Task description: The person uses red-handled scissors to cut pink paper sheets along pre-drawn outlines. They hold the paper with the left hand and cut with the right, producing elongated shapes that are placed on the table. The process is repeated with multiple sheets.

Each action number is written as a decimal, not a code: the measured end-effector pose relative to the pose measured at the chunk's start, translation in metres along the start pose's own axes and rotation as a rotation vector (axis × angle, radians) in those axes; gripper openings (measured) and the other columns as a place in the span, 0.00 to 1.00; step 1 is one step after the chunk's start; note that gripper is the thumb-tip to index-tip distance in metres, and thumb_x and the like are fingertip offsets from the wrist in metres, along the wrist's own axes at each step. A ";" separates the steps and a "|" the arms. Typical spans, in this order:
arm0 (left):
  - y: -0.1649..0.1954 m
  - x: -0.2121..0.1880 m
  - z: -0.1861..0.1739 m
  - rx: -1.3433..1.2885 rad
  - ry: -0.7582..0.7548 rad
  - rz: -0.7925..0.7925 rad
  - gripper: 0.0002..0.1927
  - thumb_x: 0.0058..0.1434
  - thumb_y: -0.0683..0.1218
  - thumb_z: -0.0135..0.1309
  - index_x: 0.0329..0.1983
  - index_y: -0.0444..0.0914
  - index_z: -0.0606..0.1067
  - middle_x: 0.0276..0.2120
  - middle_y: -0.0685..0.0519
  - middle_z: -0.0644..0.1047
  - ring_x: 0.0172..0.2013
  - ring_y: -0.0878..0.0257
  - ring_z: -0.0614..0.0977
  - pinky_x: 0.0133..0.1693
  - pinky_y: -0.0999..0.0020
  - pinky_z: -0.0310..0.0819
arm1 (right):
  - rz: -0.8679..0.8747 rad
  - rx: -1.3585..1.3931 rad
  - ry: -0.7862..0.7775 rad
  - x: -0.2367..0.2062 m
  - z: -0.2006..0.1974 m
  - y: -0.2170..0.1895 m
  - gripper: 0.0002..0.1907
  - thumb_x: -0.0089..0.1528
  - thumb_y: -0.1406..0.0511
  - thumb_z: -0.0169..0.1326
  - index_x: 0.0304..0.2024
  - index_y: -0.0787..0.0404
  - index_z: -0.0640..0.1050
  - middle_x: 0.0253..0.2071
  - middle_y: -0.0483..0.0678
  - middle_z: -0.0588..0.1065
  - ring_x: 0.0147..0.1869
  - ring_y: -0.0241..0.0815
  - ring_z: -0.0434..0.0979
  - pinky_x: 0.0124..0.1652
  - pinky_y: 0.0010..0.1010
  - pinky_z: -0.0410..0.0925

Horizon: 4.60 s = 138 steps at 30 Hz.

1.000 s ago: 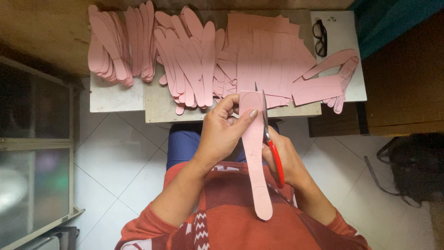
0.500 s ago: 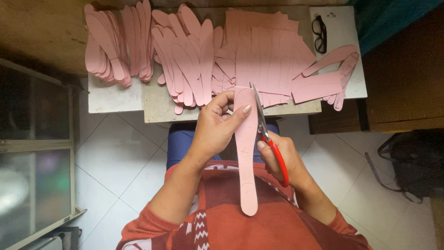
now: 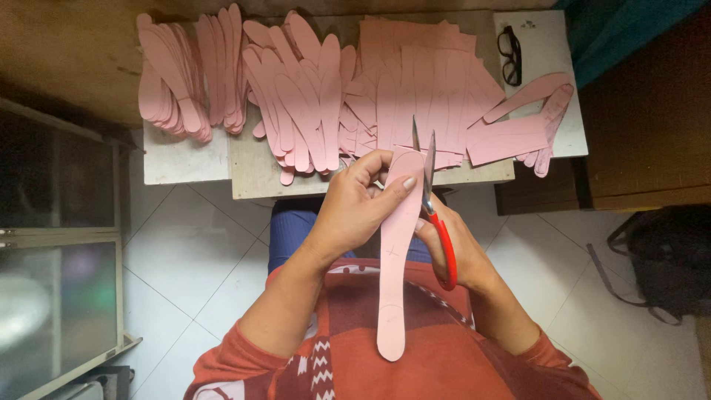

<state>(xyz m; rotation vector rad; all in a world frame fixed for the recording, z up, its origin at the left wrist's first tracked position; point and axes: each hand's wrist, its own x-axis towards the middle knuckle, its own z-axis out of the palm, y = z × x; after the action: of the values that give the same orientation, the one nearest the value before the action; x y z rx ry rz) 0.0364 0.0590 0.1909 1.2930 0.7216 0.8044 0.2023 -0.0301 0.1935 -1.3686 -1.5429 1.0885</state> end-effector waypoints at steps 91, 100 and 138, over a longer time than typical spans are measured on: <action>-0.032 0.001 0.015 -0.316 0.207 0.033 0.11 0.66 0.42 0.58 0.49 0.31 0.77 0.39 0.51 0.82 0.38 0.67 0.82 0.40 0.73 0.81 | 0.086 0.125 -0.003 -0.019 0.006 0.023 0.40 0.66 0.34 0.34 0.43 0.64 0.69 0.27 0.43 0.65 0.30 0.33 0.65 0.31 0.26 0.65; -0.020 -0.001 -0.009 -0.168 0.088 0.021 0.09 0.67 0.42 0.60 0.45 0.31 0.80 0.36 0.52 0.82 0.33 0.69 0.80 0.36 0.75 0.76 | 0.197 0.150 -0.071 -0.027 0.000 0.024 0.30 0.68 0.41 0.39 0.37 0.61 0.69 0.23 0.40 0.65 0.24 0.30 0.64 0.25 0.23 0.66; -0.035 0.002 -0.006 -0.247 0.086 0.049 0.15 0.65 0.38 0.59 0.53 0.33 0.71 0.44 0.51 0.81 0.45 0.67 0.83 0.49 0.70 0.79 | 0.233 0.071 -0.031 -0.029 0.003 0.022 0.25 0.69 0.47 0.40 0.31 0.60 0.69 0.19 0.38 0.64 0.21 0.29 0.64 0.21 0.24 0.66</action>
<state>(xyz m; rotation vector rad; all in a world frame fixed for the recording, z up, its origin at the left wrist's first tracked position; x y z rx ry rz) 0.0365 0.0603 0.1559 1.0622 0.6387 0.9628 0.2092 -0.0579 0.1711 -1.5161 -1.3773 1.2976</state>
